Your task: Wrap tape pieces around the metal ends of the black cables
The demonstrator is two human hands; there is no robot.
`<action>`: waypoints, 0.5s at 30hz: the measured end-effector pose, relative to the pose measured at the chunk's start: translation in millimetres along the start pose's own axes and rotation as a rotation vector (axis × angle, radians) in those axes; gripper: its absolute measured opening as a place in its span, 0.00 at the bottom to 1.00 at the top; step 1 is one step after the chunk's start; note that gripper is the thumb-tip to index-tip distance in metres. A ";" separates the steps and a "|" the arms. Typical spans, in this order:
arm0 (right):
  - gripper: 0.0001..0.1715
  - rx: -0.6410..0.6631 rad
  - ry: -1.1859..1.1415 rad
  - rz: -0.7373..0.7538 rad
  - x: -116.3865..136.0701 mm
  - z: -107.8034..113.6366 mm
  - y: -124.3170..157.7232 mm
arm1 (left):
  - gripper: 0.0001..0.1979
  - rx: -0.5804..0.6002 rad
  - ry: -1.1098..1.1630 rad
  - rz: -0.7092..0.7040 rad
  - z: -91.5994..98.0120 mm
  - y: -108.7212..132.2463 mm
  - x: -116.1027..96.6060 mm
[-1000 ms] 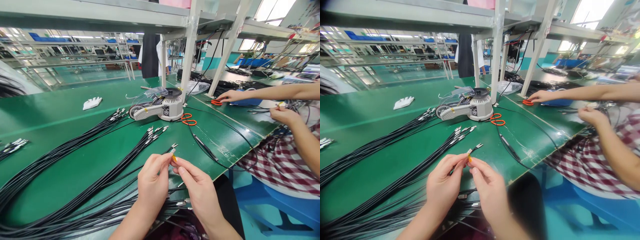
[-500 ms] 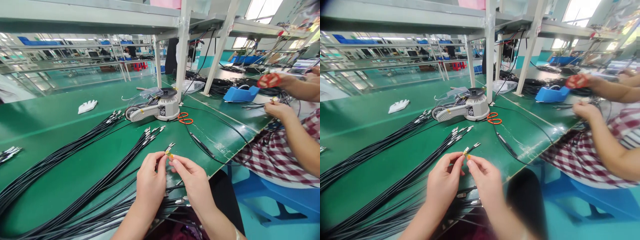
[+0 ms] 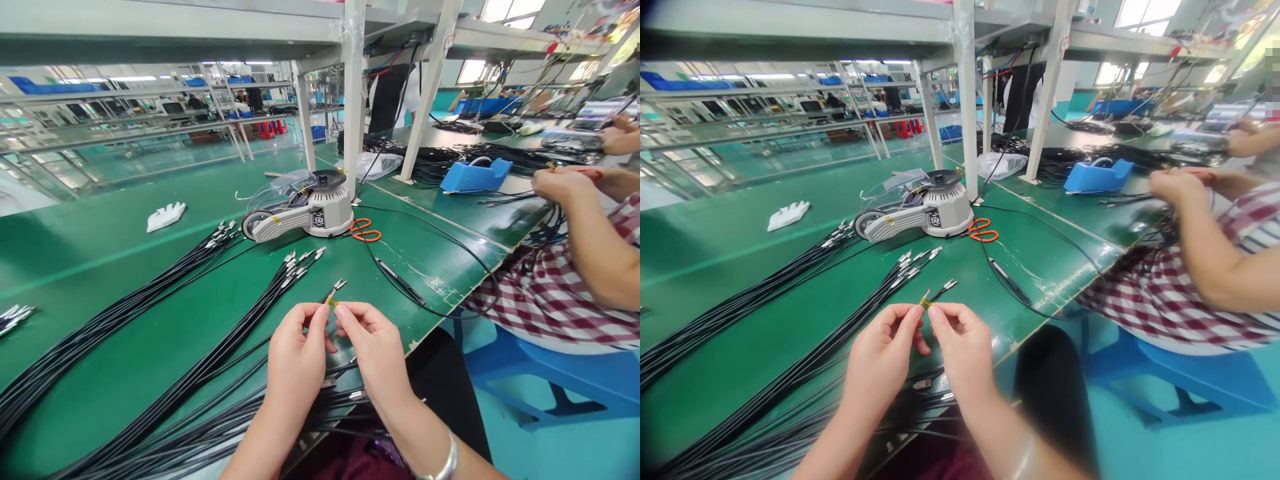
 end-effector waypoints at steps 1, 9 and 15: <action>0.11 0.001 -0.013 0.001 0.3 -1.0 0.1 | 0.13 0.014 0.032 0.026 -1.2 0.3 1.7; 0.09 0.039 -0.168 -0.092 0.4 -12.7 3.8 | 0.13 0.122 0.334 0.210 -12.0 2.7 11.1; 0.08 0.052 -0.188 -0.103 8.5 -16.5 4.5 | 0.12 0.176 0.450 0.285 -17.9 6.0 9.5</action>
Point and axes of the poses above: each hand's wrist, its own y-axis away from the middle knuckle, its own z-axis out of the back of the hand, x = y × z, the point moved 9 cm from there along -y, towards the middle knuckle, and after that the axes turned 11 degrees about -x, right-handed, at the moved point
